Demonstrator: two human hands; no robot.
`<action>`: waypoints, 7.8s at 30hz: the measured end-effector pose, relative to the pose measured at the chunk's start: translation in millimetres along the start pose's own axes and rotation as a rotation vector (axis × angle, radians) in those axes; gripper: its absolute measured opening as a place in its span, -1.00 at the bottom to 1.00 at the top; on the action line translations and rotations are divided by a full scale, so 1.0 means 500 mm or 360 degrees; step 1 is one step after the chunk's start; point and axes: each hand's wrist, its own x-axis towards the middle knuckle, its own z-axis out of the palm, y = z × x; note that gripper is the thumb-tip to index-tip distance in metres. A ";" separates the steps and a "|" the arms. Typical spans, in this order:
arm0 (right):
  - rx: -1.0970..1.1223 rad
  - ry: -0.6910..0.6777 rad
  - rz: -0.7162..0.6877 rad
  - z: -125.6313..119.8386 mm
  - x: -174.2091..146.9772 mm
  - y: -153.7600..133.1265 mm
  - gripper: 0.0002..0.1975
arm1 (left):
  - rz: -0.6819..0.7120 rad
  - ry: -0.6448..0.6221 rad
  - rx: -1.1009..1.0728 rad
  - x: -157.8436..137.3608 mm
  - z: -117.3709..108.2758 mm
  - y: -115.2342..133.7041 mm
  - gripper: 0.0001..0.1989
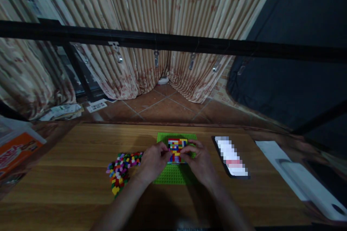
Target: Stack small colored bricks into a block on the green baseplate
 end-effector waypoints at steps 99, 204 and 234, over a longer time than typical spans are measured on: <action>0.0131 -0.0133 0.0270 -0.017 0.023 -0.005 -0.68 | 0.0596 0.0084 0.0195 0.004 0.024 -0.014 -0.95; 0.0211 -0.0014 0.0353 -0.009 0.028 -0.025 -0.54 | 0.0844 -0.0172 0.0270 0.006 -0.039 -0.032 -0.76; 0.0172 0.0015 0.0226 -0.003 0.027 -0.010 -0.65 | 0.0586 -0.0034 0.0224 0.009 -0.014 -0.023 -0.89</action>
